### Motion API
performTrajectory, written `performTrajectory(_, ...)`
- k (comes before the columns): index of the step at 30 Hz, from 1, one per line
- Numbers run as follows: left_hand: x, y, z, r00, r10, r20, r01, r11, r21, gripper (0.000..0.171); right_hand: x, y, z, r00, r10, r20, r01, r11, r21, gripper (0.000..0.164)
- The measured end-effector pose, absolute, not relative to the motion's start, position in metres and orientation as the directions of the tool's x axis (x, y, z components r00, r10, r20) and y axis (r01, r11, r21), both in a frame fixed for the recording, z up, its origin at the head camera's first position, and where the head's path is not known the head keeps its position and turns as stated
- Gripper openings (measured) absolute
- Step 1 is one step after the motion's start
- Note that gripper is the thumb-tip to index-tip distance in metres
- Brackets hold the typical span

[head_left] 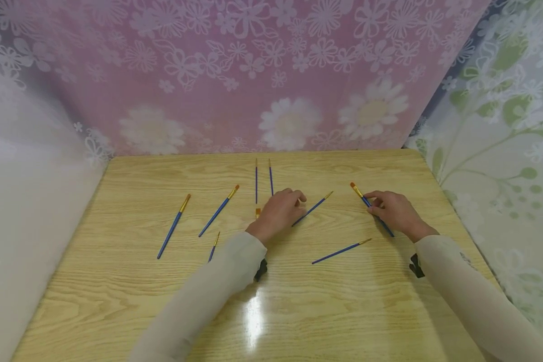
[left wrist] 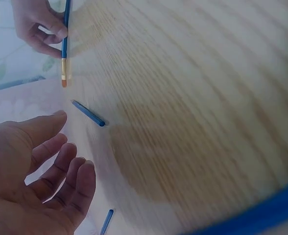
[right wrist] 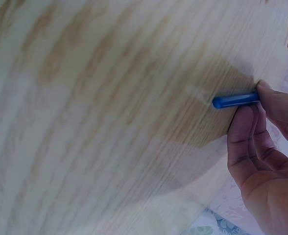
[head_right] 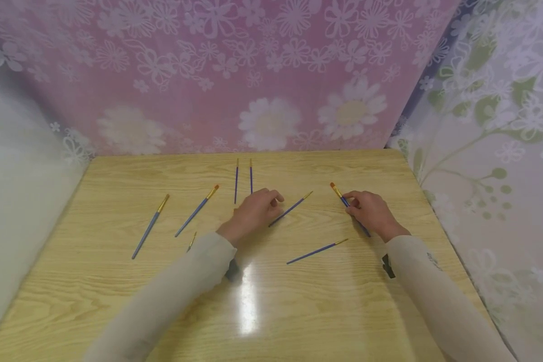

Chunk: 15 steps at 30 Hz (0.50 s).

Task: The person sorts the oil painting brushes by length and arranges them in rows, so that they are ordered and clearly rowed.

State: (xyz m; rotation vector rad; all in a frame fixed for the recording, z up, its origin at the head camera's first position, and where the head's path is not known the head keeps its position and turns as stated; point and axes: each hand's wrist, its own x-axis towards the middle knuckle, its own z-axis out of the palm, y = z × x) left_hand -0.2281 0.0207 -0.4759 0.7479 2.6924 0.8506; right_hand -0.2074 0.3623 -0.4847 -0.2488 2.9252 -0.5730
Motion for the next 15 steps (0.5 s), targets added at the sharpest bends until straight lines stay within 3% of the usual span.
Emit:
performTrajectory(9,-0.233,0.037,-0.477,-0.851,0.519,-0.076,0.418,0.758,0.502,0.043,-0.208,0.363,-0.486,-0.976,-0.181,-0.122,-0.125,0.92,-0.37,0.046)
performTrajectory(15,-0.234,0.045,-0.482,-0.856,0.507,-0.1,0.395,0.767,0.506,0.045,-0.208,0.362,-0.484,-0.976,-0.178,-0.126,-0.119,0.92,-0.374,0.046)
